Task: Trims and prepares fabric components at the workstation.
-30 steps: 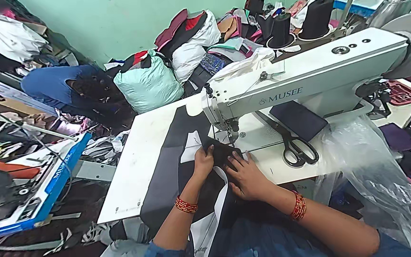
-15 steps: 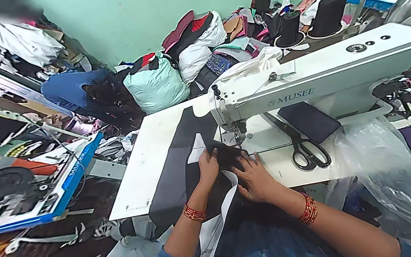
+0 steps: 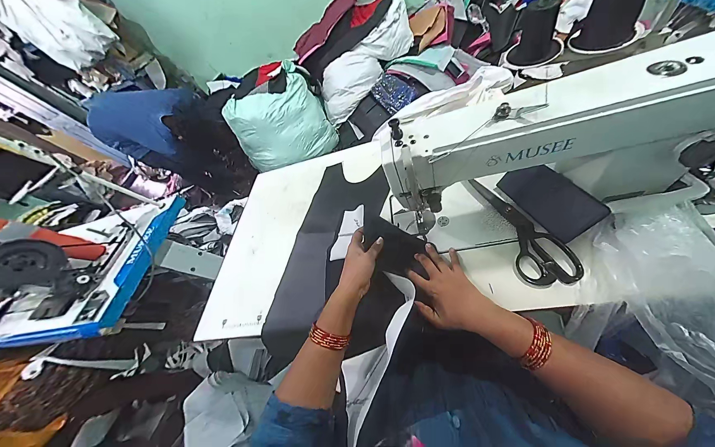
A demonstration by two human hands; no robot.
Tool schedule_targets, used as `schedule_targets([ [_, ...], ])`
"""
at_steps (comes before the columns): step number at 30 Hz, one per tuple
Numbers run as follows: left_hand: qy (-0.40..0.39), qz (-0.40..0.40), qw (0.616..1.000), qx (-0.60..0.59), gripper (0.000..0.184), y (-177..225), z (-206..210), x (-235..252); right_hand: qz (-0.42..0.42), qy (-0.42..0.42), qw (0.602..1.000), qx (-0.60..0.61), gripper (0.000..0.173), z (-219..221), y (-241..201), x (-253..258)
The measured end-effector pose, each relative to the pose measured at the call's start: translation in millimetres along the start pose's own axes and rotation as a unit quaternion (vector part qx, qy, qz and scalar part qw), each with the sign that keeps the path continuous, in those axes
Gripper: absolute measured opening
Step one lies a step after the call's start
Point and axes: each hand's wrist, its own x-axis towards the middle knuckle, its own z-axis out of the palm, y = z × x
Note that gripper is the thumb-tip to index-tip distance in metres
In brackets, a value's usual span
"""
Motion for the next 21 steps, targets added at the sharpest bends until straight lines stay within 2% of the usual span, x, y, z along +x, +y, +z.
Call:
schedule_targets([
  [2, -0.069, 0.002, 0.993, 0.098, 0.075, 5.2, -9.6, -22.3, 0.005, -0.020, 1.000, -0.008, 0.070, -3.4, -1.7, 0.1],
  [4, -0.121, -0.005, 0.969, 0.217, 0.089, 14.0, -19.4, -48.1, 0.010, -0.036, 0.999, -0.014, 0.071, -6.0, -2.5, 1.7],
  [6, -0.145, -0.017, 0.925, 0.352, 0.089, 22.8, -28.4, -77.3, 0.002, -0.017, 1.000, -0.018, 0.068, -2.2, -1.1, 1.9],
  [8, -0.137, -0.024, 0.882, 0.450, 0.086, 32.8, -28.9, -108.4, 0.002, -0.011, 1.000, -0.028, 0.068, -1.0, -0.3, 2.5],
  [10, -0.110, 0.032, 0.856, 0.503, 0.091, 29.5, -20.9, -135.8, -0.001, -0.003, 1.000, -0.031, 0.067, -0.1, 0.4, 2.2],
  [12, -0.052, 0.132, 0.837, 0.528, 0.094, 13.1, -6.6, -153.0, -0.004, 0.002, 0.999, -0.039, 0.067, -0.6, 0.2, 2.2],
  [13, -0.029, 0.167, 0.829, 0.534, 0.089, 6.0, 0.1, -156.7, -0.004, 0.001, 0.999, -0.045, 0.067, -1.3, -0.2, 2.1],
  [15, 0.015, 0.228, 0.814, 0.534, 0.062, -3.4, 7.4, -155.2, -0.003, -0.002, 0.999, -0.052, 0.068, -2.3, -0.5, 1.6],
  [17, 0.027, 0.235, 0.822, 0.517, 0.036, 1.3, 6.1, -151.9, -0.009, 0.013, 0.999, -0.046, 0.067, 0.3, 2.2, 1.5],
  [19, 0.003, 0.193, 0.857, 0.478, 0.035, 10.5, -0.8, -153.0, -0.013, 0.024, 0.999, -0.041, 0.067, 5.0, 6.7, 0.1],
  [21, -0.037, 0.106, 0.924, 0.366, 0.041, 15.0, -11.5, -156.1, -0.022, 0.050, 0.998, -0.033, 0.069, 11.3, 13.5, -0.6],
])
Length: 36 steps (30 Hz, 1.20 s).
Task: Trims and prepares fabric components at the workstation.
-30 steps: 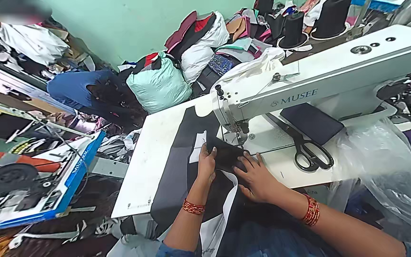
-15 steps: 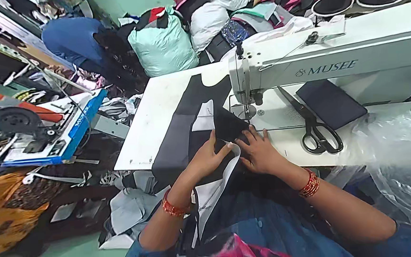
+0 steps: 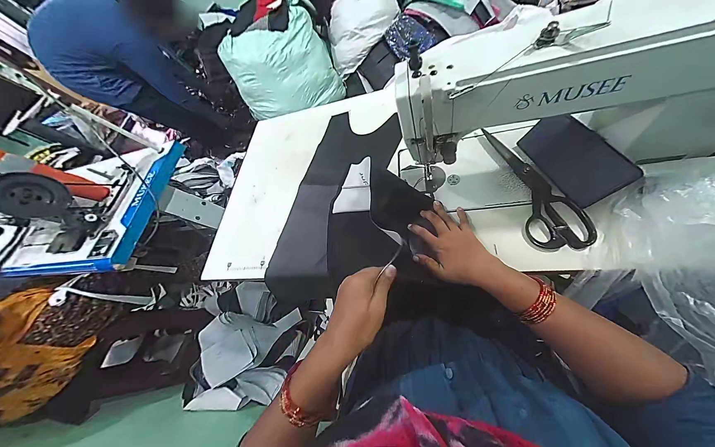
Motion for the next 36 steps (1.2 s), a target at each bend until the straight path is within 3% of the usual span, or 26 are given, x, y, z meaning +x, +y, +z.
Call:
schedule_targets([
  [2, -0.064, -0.088, 0.969, -0.220, 0.041, -6.7, -7.9, -5.4, -0.002, 0.012, 1.000, -0.003, 0.068, 2.6, 2.5, -1.6],
  [4, -0.098, -0.164, 0.896, -0.401, 0.046, -13.6, -9.1, -10.2, 0.000, 0.017, 1.000, 0.005, 0.063, 3.2, 2.6, -2.4],
  [6, -0.117, -0.179, 0.871, -0.442, 0.048, -27.2, -5.9, -11.7, -0.005, 0.044, 0.999, 0.005, 0.060, 8.2, 2.9, -1.8],
  [10, -0.181, -0.043, 0.925, -0.330, 0.033, -47.2, -3.0, -10.9, -0.002, 0.059, 0.998, 0.014, 0.058, 8.8, 3.5, -1.3],
  [12, -0.243, -0.008, 0.936, -0.255, 0.051, -42.2, -6.1, -7.4, -0.004, 0.046, 0.997, 0.063, 0.055, 1.8, 5.4, -1.7],
  [13, -0.277, 0.007, 0.934, -0.224, 0.050, -39.4, -7.8, -3.5, -0.010, 0.042, 0.993, 0.108, 0.053, -3.6, 8.0, -2.2],
  [16, -0.321, 0.061, 0.938, -0.118, 0.037, -29.5, -16.6, 14.2, -0.014, 0.084, 0.954, 0.286, 0.047, -21.9, 20.3, -11.9],
  [19, -0.323, 0.097, 0.940, -0.042, 0.040, -11.9, -24.4, 33.5, 0.034, 0.145, 0.903, 0.402, 0.041, -37.7, 26.5, -36.0],
  [25, -0.333, 0.171, 0.921, 0.105, 0.053, 25.1, -21.8, 63.3, 0.053, 0.220, 0.877, 0.425, 0.035, -22.0, 22.8, -79.0],
  [28, -0.328, 0.210, 0.908, 0.154, 0.055, 38.1, -19.0, 72.8, -0.024, 0.253, 0.887, 0.386, 0.056, -3.3, 10.1, -85.2],
  [31, -0.325, 0.244, 0.897, 0.175, 0.053, 45.4, -16.6, 78.6, -0.048, 0.249, 0.895, 0.368, 0.075, 4.9, -2.1, -78.5],
  [36, -0.223, 0.429, 0.840, 0.248, 0.039, 48.5, -16.2, 88.9, -0.047, 0.275, 0.899, 0.338, 0.077, 14.6, -0.8, -52.0],
])
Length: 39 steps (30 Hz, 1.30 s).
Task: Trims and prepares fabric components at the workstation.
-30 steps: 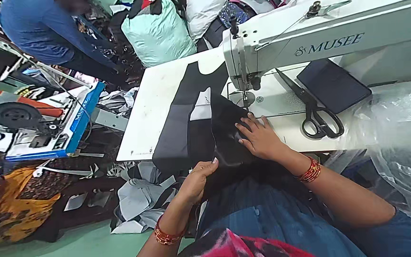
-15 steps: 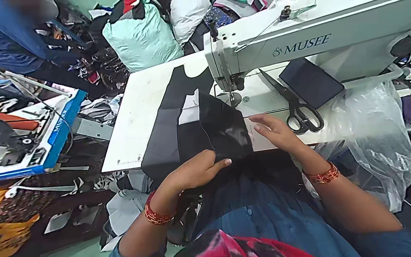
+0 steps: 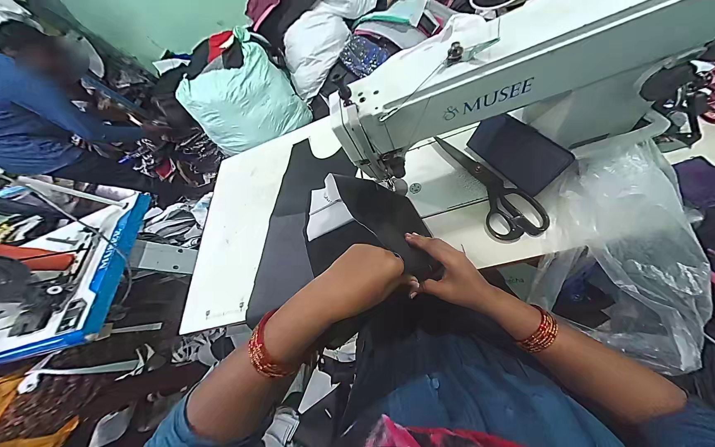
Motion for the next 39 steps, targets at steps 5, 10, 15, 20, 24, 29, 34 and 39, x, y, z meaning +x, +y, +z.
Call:
schedule_targets([
  [5, 0.042, 0.093, 0.986, 0.135, 0.039, -23.7, -0.5, 4.3, 0.030, -0.019, 0.997, -0.063, 0.089, 4.3, -1.1, 14.2],
  [10, 0.042, 0.064, 0.995, 0.058, 0.038, -35.2, -3.5, -0.4, 0.066, 0.032, 0.993, -0.095, 0.061, 19.4, -3.0, 22.1],
  [15, -0.114, -0.118, 0.914, -0.371, 0.051, -52.4, -20.1, -16.6, 0.074, 0.026, 0.988, -0.134, 0.062, 23.3, -5.0, 20.9],
  [20, -0.193, -0.126, 0.909, -0.348, 0.035, -100.9, 7.6, -27.6, 0.068, 0.042, 0.986, -0.148, 0.061, 26.0, -4.1, 20.5],
  [24, -0.181, -0.104, 0.884, -0.419, 0.035, -90.2, 24.1, -15.2, 0.078, 0.035, 0.988, -0.132, 0.062, 23.8, -3.0, 20.3],
  [29, -0.146, -0.140, 0.836, -0.510, 0.049, -79.3, 17.1, -17.6, 0.120, 0.019, 0.984, -0.131, 0.066, 22.5, -5.8, 22.7],
  [34, -0.146, -0.027, 0.901, -0.408, 0.050, -65.6, 14.2, -16.1, 0.111, -0.007, 0.981, -0.161, 0.061, 22.0, -4.7, 25.5],
  [39, -0.099, -0.033, 0.938, -0.332, 0.040, -48.1, 7.7, -7.8, 0.086, -0.009, 0.984, -0.153, 0.061, 20.8, -1.8, 25.9],
])
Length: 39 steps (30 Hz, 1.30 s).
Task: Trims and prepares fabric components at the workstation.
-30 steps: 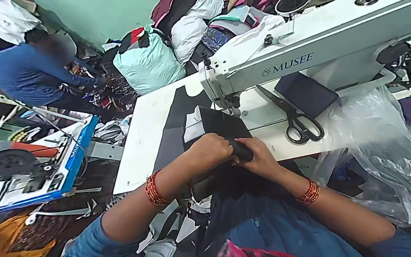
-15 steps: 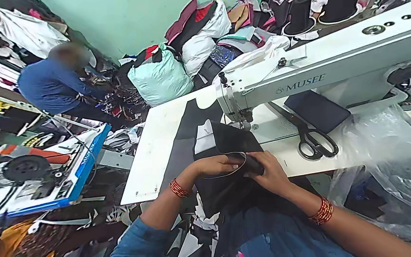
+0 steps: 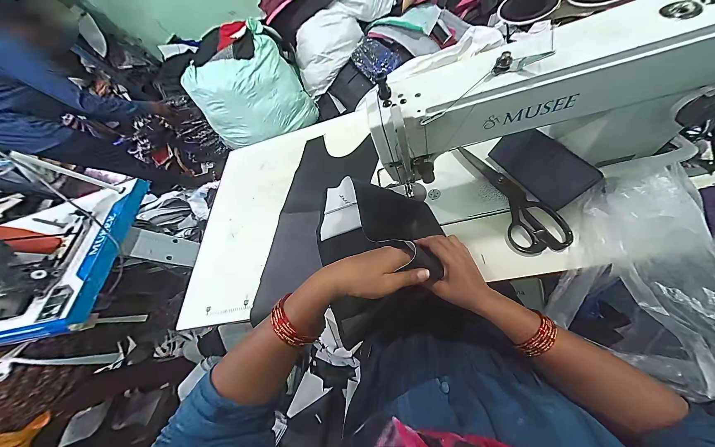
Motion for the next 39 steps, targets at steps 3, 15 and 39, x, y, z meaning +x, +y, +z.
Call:
schedule_targets([
  [3, -0.012, -0.013, 1.000, -0.016, 0.039, 7.2, -5.8, -0.2, 0.012, -0.026, 0.999, 0.030, 0.069, -6.1, 1.1, -0.2],
  [15, 0.096, -0.015, 0.995, 0.026, 0.033, 5.3, 0.6, 2.8, 0.029, -0.060, 0.996, 0.057, 0.044, -14.2, -6.4, 0.2],
  [39, 0.380, -0.266, 0.846, -0.262, 0.035, -73.4, -44.3, 43.6, -0.157, -0.017, 0.978, -0.133, 0.061, 15.9, 11.7, -13.2],
])
